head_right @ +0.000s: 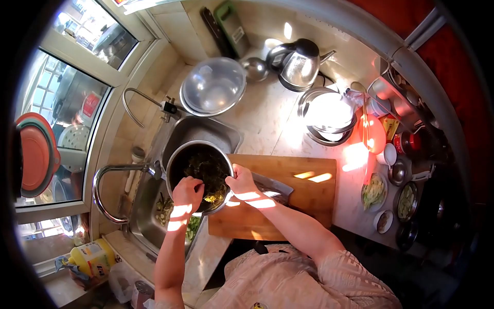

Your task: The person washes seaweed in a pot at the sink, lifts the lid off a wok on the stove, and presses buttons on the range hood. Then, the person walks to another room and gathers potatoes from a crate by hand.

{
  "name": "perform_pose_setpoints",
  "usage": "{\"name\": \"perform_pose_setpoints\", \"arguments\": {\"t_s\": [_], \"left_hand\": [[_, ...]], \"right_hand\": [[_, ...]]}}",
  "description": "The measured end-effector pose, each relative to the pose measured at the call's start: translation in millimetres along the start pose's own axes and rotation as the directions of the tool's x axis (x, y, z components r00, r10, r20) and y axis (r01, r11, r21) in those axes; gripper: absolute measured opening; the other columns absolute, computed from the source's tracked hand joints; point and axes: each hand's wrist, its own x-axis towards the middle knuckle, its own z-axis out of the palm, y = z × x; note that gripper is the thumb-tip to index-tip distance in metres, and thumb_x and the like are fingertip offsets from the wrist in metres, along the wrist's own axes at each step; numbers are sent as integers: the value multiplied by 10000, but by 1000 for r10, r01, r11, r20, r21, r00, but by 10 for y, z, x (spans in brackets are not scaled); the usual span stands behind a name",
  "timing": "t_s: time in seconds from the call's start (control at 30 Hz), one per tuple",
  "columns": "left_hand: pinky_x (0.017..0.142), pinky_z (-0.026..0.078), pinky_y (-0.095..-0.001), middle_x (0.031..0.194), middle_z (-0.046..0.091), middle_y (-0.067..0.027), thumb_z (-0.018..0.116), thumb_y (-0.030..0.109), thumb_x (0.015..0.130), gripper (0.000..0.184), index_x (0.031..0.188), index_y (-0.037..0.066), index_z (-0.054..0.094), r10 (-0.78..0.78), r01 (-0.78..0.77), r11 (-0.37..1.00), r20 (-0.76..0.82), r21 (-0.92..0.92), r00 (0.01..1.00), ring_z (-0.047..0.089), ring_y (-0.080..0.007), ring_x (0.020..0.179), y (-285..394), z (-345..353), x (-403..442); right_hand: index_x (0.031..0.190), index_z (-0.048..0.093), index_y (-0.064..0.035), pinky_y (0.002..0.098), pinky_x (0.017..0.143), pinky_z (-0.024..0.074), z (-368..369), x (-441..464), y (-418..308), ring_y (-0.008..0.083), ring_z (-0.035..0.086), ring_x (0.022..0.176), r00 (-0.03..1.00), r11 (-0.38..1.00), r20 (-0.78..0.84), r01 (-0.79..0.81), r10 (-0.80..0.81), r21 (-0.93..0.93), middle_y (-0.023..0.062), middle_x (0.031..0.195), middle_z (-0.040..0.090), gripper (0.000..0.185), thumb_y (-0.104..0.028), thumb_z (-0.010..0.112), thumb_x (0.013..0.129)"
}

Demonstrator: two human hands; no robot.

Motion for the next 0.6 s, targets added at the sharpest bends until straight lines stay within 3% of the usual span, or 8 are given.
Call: {"name": "perform_pose_setpoints", "arguments": {"t_s": [0.03, 0.1, 0.17, 0.23, 0.3, 0.4, 0.53, 0.6], "left_hand": [[678, 479, -364, 758, 616, -122, 677, 133, 759, 121, 818, 28, 687, 2, -2, 1000, 9, 3, 1000, 597, -303, 740, -3, 3, -2], [658, 478, -335, 752, 612, -126, 659, 91, 770, 110, 841, 10, 685, -88, 79, 975, -36, -206, 995, 599, -295, 708, -39, -7, -13], [643, 471, -294, 753, 621, -119, 640, 60, 789, 106, 860, -6, 682, -141, 128, 958, -33, -257, 990, 610, -249, 683, -53, -17, -17], [644, 465, -271, 764, 632, -99, 639, 70, 807, 104, 859, -11, 679, -292, 262, 866, -6, -426, 956, 607, -180, 686, -33, -43, -14], [642, 462, -245, 771, 656, -70, 621, 60, 815, 110, 850, -29, 675, -314, 283, 837, 13, -468, 949, 592, -126, 686, -90, -18, -15], [603, 434, -202, 745, 656, -40, 573, 3, 798, 107, 817, -48, 664, -438, 359, 574, 95, -736, 894, 547, -75, 645, -184, 52, -19], [586, 424, -199, 726, 645, -34, 571, 1, 789, 102, 806, -38, 664, -457, 322, 536, 52, -781, 888, 534, -67, 628, -262, 101, -38], [577, 420, -203, 707, 635, -26, 571, 7, 777, 101, 798, -34, 661, -477, 351, 609, 24, -712, 878, 526, -67, 621, -189, 70, -24]], "right_hand": [[668, 440, -12, 288, 509, 353, -3, 0, 12, 99, 379, 576, 1000, 1000, -1, 3, -3, -20, 10, 576, 404, 122, -36, 555, 700], [663, 432, -18, 293, 502, 349, -14, 1, 29, 104, 373, 564, 999, 999, 11, -38, 37, 8, 14, 567, 389, 130, -40, 555, 698], [662, 434, -21, 293, 499, 351, -2, 12, 11, 102, 375, 558, 999, 999, 21, -38, 38, 4, 12, 564, 392, 124, -36, 551, 701], [660, 434, -23, 291, 496, 350, -10, -14, -60, 100, 375, 556, 998, 998, 29, -55, 55, 22, 11, 563, 393, 124, -33, 550, 701], [658, 433, -24, 290, 493, 350, -20, -17, -102, 98, 375, 554, 997, 997, 37, -70, 69, 37, 10, 563, 395, 124, -29, 549, 701], [662, 437, -24, 289, 473, 365, -19, -26, -180, 96, 406, 531, 999, 1000, 35, -31, 31, -3, 8, 562, 410, 117, -18, 544, 707], [676, 449, -16, 292, 440, 395, -30, -44, -270, 98, 458, 489, 993, 994, 68, -104, 101, 43, 15, 561, 438, 106, -15, 543, 727], [684, 467, -9, 288, 433, 402, -40, -58, -282, 99, 474, 480, 991, 990, 90, -105, 96, 94, 25, 555, 464, 94, -16, 544, 739]]}}
